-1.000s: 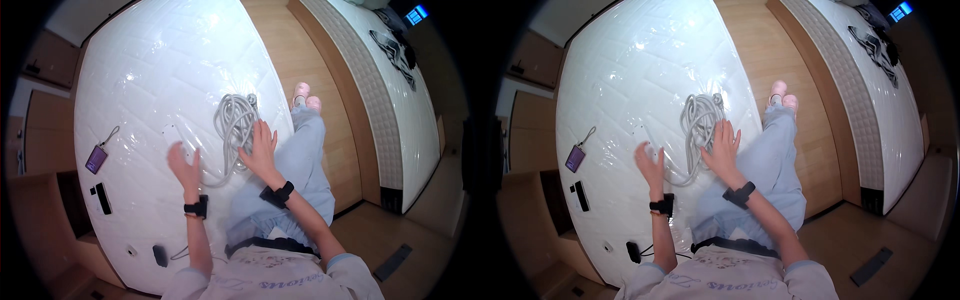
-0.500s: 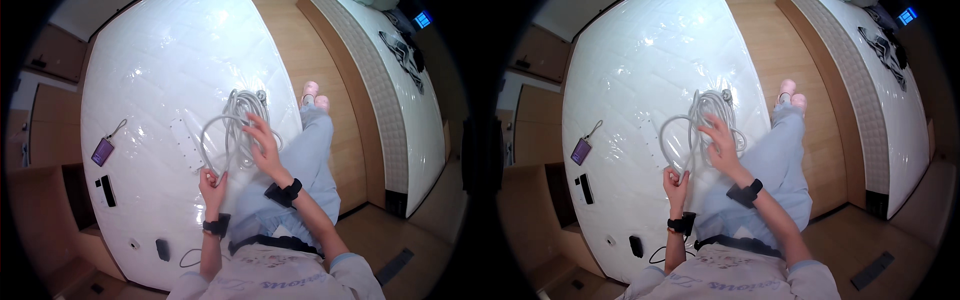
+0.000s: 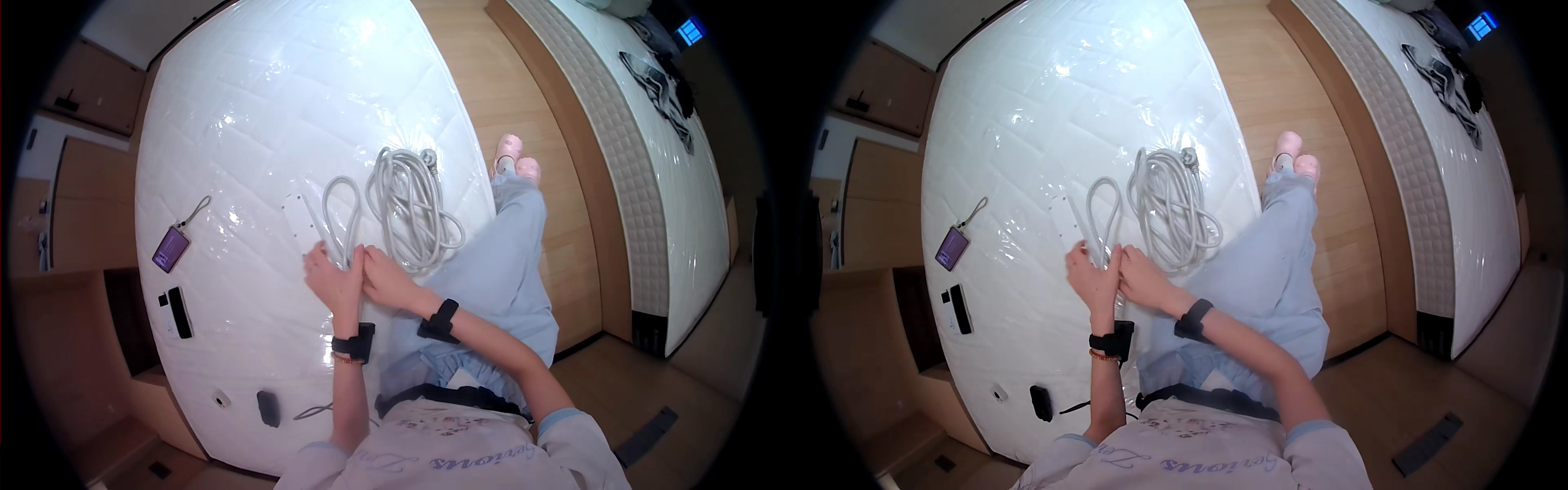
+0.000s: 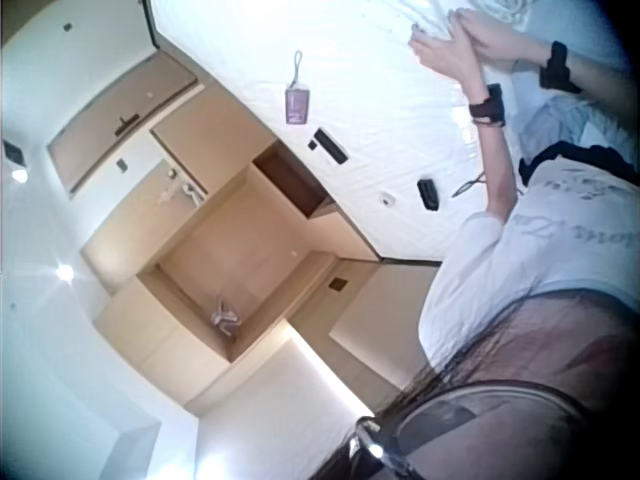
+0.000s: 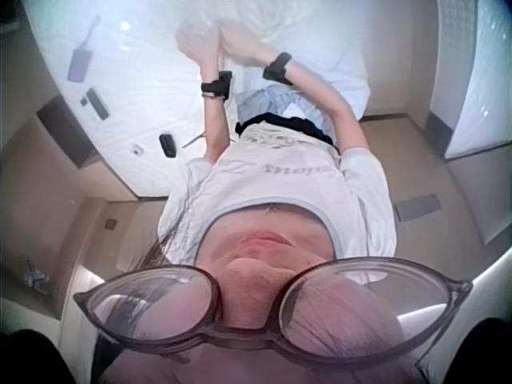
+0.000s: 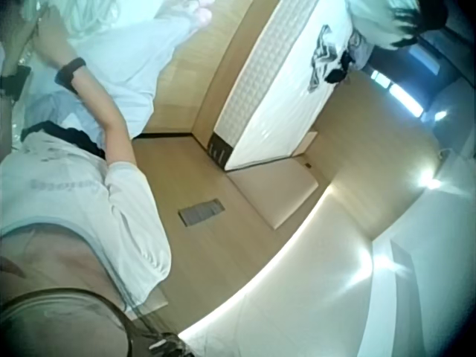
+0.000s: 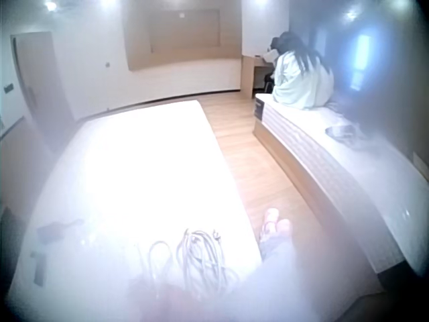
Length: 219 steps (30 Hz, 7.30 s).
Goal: The person coils two white extension cords by hand while sitting on a bed.
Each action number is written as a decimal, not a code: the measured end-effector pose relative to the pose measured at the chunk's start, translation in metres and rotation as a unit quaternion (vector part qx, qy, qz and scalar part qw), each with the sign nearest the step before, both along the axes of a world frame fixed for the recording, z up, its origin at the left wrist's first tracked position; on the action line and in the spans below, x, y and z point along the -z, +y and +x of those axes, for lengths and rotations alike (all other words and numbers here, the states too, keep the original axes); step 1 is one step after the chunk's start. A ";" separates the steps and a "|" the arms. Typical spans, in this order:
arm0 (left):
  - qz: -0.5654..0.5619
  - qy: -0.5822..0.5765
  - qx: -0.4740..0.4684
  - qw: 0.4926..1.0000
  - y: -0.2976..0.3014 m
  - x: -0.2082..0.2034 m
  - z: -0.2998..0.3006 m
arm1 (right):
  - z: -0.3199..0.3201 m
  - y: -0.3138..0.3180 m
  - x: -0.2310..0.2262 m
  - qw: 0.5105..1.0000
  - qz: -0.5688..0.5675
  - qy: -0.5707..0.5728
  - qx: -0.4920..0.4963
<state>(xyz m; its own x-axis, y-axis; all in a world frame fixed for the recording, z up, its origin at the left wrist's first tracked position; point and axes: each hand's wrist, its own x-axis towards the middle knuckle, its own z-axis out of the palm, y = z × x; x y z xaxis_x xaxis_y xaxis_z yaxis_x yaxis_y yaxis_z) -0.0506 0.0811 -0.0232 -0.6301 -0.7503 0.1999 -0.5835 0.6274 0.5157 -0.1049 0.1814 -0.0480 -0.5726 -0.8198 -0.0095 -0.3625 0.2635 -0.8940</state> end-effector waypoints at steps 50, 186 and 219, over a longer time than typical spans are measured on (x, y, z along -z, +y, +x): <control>0.291 0.185 0.043 0.938 0.000 0.001 -0.034 | -0.050 0.055 -0.024 0.917 0.006 0.224 0.331; 0.636 0.341 0.092 0.686 -0.001 -0.039 -0.009 | -0.030 0.024 -0.079 0.941 -0.163 0.105 0.278; 0.634 0.112 0.179 0.744 -0.027 -0.038 0.000 | -0.053 0.048 -0.049 0.849 -0.065 -0.524 -0.030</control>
